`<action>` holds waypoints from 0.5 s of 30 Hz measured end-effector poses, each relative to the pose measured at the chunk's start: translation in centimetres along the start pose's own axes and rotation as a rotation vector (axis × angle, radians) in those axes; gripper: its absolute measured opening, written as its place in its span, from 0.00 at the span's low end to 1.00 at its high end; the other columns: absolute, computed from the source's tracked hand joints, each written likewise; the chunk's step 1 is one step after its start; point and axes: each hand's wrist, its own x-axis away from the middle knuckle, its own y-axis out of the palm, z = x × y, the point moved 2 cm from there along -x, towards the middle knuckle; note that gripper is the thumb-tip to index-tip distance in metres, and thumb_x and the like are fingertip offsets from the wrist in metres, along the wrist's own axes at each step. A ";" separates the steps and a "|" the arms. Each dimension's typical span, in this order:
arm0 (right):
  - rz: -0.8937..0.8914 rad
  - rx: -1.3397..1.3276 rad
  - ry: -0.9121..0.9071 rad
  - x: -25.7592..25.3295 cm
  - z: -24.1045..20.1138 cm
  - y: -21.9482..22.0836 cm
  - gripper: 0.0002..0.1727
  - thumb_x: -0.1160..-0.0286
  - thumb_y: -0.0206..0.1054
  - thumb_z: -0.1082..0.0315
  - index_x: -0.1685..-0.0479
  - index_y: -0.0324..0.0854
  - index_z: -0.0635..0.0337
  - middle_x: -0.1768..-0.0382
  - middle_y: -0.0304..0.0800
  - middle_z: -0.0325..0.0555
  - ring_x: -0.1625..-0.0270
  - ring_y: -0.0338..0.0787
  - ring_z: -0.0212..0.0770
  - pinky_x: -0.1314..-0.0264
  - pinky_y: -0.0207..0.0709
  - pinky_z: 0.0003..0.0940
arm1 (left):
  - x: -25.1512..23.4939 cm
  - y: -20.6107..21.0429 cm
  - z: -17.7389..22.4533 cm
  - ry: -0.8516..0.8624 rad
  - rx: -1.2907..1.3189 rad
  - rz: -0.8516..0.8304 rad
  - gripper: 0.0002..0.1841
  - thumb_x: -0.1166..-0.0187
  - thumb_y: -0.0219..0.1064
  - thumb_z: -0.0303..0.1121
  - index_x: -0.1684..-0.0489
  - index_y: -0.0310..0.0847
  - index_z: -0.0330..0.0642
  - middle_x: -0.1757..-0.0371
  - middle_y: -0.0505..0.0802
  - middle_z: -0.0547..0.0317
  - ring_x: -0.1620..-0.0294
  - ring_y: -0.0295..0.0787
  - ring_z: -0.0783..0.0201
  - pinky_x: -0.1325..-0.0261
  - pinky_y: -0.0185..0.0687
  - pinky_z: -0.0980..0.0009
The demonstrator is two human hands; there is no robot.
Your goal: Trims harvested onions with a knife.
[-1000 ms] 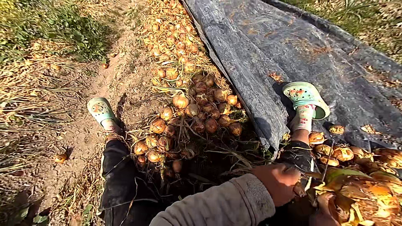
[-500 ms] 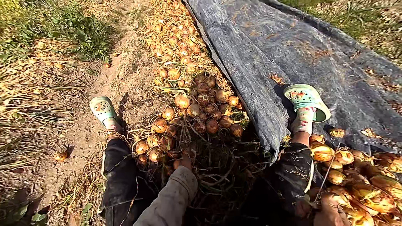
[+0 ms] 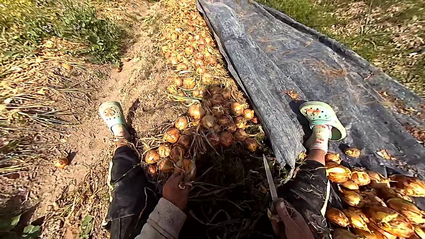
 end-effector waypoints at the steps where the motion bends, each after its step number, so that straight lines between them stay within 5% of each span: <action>1: -0.025 0.010 0.005 0.0 -0.1 0.5 0.13 0.13 0.47 0.65 0.59 0.76 0.57 0.81 0.80 0.25 0.84 0.76 0.21 0.79 0.76 0.19 | 0.2 -0.8 -0.3 0.129 -0.070 0.073 0.09 0.35 0.72 0.27 0.70 0.92 0.27 0.57 0.95 0.35 0.53 0.95 0.38 0.47 0.88 0.41; 4: -0.092 0.051 0.004 -0.1 -0.2 1.7 0.12 0.16 0.51 0.62 0.56 0.77 0.58 0.79 0.80 0.25 0.83 0.76 0.21 0.78 0.75 0.19 | 0.7 -3.1 -1.2 0.439 -0.248 0.307 0.13 0.37 0.65 0.33 0.77 0.91 0.31 0.68 0.95 0.41 0.67 0.96 0.46 0.63 0.91 0.53; 8: -0.196 0.135 0.016 -0.2 -0.1 2.9 0.15 0.21 0.58 0.56 0.54 0.78 0.60 0.77 0.79 0.25 0.80 0.77 0.21 0.74 0.77 0.22 | 1.2 -5.8 0.5 0.686 -0.198 0.470 0.14 0.23 0.62 0.35 0.75 0.87 0.36 0.71 0.90 0.49 0.66 0.88 0.59 0.57 0.84 0.74; 10: -0.244 0.126 0.002 -0.1 -0.6 3.6 0.20 0.26 0.63 0.50 0.52 0.78 0.60 0.76 0.79 0.23 0.79 0.77 0.19 0.73 0.77 0.21 | 1.7 -5.6 2.2 0.702 -0.012 0.431 0.12 0.18 0.63 0.36 0.69 0.85 0.38 0.64 0.89 0.53 0.57 0.87 0.67 0.46 0.82 0.81; 13: -0.264 0.046 -0.103 -0.3 -1.0 4.3 0.45 0.45 0.72 0.26 0.47 0.78 0.61 0.71 0.82 0.21 0.73 0.80 0.16 0.68 0.79 0.20 | 2.7 -3.6 5.4 0.669 0.274 0.263 0.12 0.14 0.62 0.37 0.64 0.82 0.39 0.54 0.88 0.58 0.46 0.85 0.75 0.36 0.78 0.85; 15: -0.273 -0.030 -0.222 -0.3 -1.1 4.2 0.55 0.51 0.70 0.20 0.40 0.78 0.65 0.58 0.89 0.26 0.58 0.87 0.16 0.51 0.84 0.20 | 3.4 -1.6 6.8 0.656 0.402 0.121 0.14 0.11 0.58 0.42 0.64 0.80 0.44 0.53 0.87 0.63 0.40 0.82 0.75 0.31 0.75 0.82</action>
